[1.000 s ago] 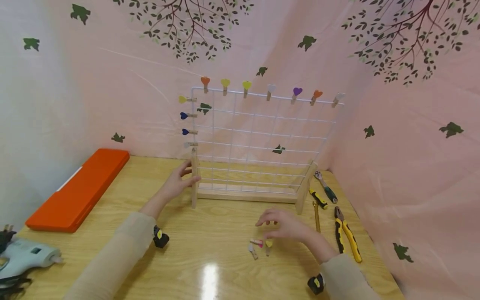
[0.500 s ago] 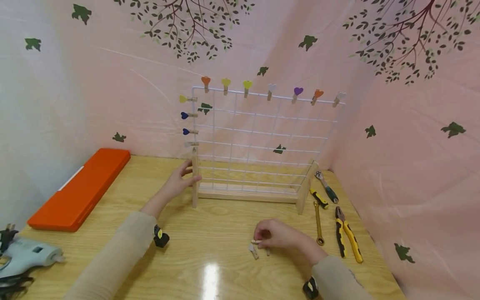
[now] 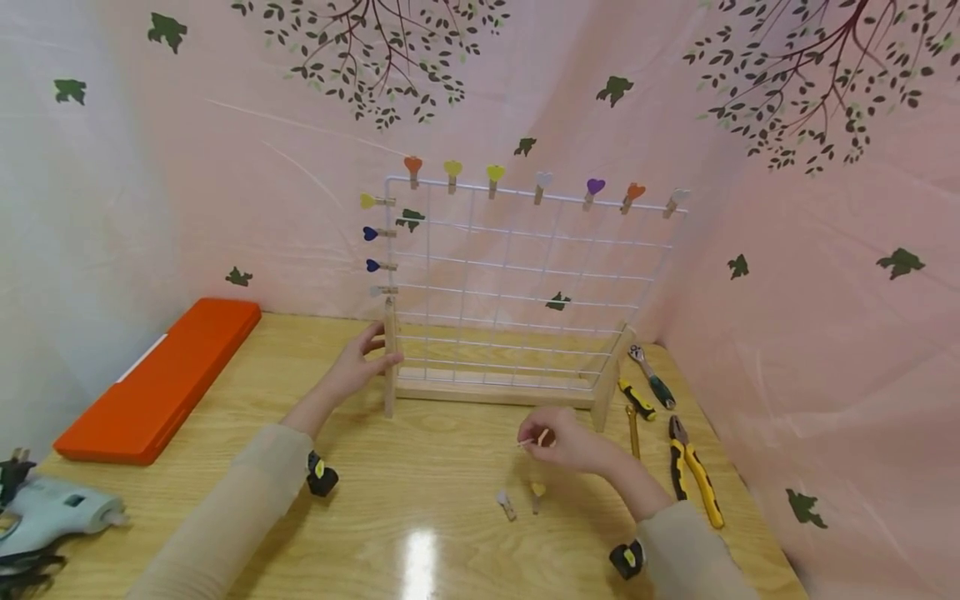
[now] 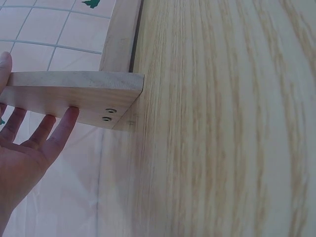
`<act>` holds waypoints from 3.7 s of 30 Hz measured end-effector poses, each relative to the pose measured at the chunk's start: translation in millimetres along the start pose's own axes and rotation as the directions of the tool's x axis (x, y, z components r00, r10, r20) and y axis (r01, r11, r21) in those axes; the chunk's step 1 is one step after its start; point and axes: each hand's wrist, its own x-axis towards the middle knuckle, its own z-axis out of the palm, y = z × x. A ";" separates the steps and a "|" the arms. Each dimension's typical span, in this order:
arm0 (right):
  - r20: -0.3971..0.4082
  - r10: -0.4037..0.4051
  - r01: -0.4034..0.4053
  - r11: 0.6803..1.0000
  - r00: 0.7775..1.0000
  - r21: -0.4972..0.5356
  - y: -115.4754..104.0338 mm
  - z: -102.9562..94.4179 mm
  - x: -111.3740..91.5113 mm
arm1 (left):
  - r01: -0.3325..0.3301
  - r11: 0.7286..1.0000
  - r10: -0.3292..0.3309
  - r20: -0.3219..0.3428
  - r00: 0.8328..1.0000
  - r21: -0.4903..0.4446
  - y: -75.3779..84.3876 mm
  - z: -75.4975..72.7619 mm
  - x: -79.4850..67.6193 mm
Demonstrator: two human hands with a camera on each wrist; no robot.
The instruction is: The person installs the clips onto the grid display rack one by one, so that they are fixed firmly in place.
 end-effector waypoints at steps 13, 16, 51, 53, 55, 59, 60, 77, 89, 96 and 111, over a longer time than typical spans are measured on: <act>-0.473 -0.082 0.117 0.992 0.877 0.046 -37.1 -90.0 4.4 | 0.016 1.000 -0.016 -0.005 1.000 0.007 0.6 0.7 0.7; -0.599 -0.043 0.125 0.988 0.799 0.096 -43.7 -105.1 3.5 | 0.015 1.000 -0.015 -0.003 1.000 0.009 0.8 0.6 0.9; -0.995 0.095 -0.004 0.995 0.040 0.095 0.9 -197.1 31.6 | 0.009 1.000 -0.009 0.005 1.000 -0.020 -0.8 0.1 1.3; -0.994 0.095 -0.046 0.995 0.046 0.093 -0.4 -196.4 29.5 | 0.009 1.000 -0.009 0.005 1.000 -0.018 -1.0 0.1 1.4; -0.994 0.101 -0.099 0.991 0.050 0.096 -2.8 -194.7 26.7 | 0.011 1.000 -0.011 0.003 1.000 -0.018 -1.2 0.1 1.5; -0.996 0.053 -0.170 0.985 0.071 0.041 -8.5 -185.0 20.0 | 0.005 1.000 -0.005 0.004 1.000 -0.022 -1.7 -0.1 1.4; -0.995 0.041 -0.166 0.986 0.086 0.026 -10.5 -180.5 18.5 | 0.004 1.000 -0.004 0.005 1.000 -0.023 -1.9 -0.2 1.1; -0.397 -0.117 0.062 0.987 0.910 -0.149 8.0 -59.9 -3.1 | -0.028 0.999 0.028 -0.014 1.000 -0.017 -27.5 -0.6 12.6; 0.097 -0.055 0.049 0.997 0.994 0.061 30.2 11.4 -23.8 | -0.052 0.998 0.051 -0.012 0.999 -0.021 -26.9 -1.2 12.2; 0.270 -0.113 0.070 0.984 0.956 0.164 40.9 22.4 -33.0 | -0.012 0.999 0.013 0.005 1.000 -0.045 -5.3 3.7 1.8; 0.291 0.054 -0.102 0.983 0.955 0.154 42.9 23.6 -35.2 | -0.037 0.999 0.036 -0.012 0.999 -0.022 -36.8 8.6 17.4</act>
